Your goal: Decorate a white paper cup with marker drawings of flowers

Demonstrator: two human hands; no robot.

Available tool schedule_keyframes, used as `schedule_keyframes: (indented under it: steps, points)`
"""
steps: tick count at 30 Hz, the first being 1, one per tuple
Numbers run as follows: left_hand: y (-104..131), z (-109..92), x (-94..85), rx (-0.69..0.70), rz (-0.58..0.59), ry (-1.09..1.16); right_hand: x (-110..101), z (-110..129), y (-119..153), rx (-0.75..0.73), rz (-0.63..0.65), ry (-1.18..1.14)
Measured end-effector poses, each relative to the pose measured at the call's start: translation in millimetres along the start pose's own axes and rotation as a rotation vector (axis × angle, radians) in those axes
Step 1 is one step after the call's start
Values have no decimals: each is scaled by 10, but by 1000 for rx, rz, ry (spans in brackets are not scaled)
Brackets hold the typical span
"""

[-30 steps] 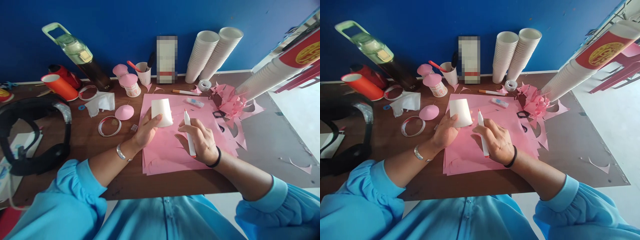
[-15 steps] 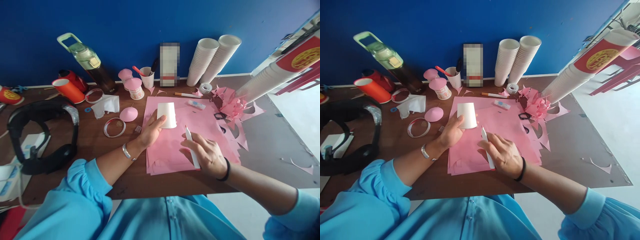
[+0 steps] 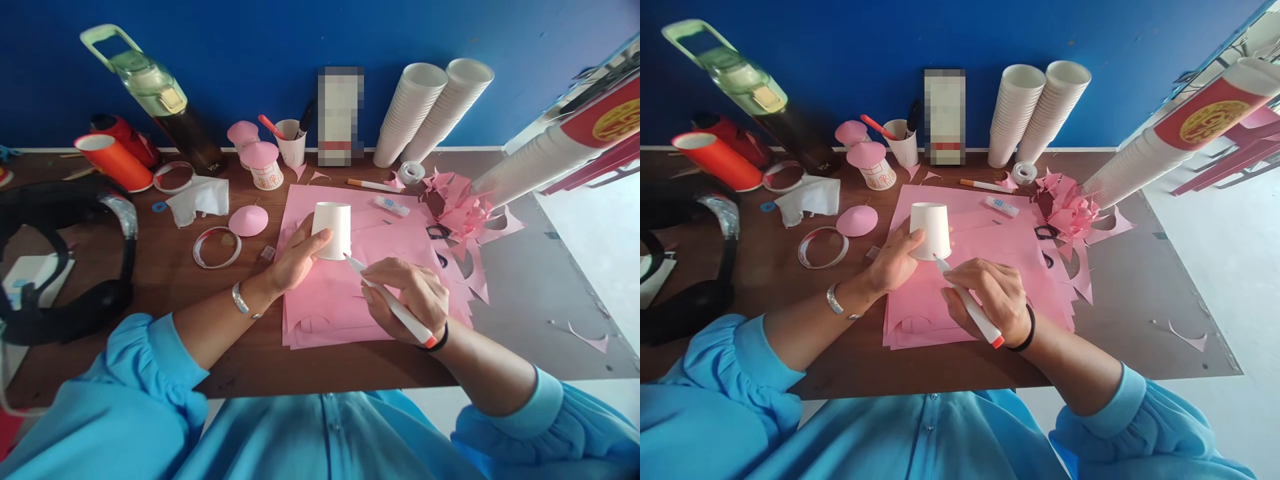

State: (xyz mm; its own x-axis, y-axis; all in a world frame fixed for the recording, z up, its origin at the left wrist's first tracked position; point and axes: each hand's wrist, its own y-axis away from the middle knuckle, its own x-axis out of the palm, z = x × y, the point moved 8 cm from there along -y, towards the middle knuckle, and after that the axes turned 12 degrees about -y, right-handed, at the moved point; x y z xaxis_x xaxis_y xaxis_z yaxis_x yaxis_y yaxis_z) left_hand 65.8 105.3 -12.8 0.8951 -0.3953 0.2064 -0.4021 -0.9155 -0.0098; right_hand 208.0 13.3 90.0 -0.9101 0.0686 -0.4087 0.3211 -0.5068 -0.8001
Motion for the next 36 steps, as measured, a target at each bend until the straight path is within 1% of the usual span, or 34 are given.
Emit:
schedule_keyframes:
  steps: [6,10,19,24,36]
  points:
    - [10,12,-18,-16,-9,-33,28,33,11,-50,82,57]
    - [7,8,-10,-6,16,-51,23,27,17,-58,88,80]
    - [7,23,-14,-5,20,-71,67,8,53,-69,107,41]
    - [7,7,6,-4,44,-69,68,15,44,-74,110,49]
    - [5,32,1,12,41,-86,88,1,40,-68,124,75]
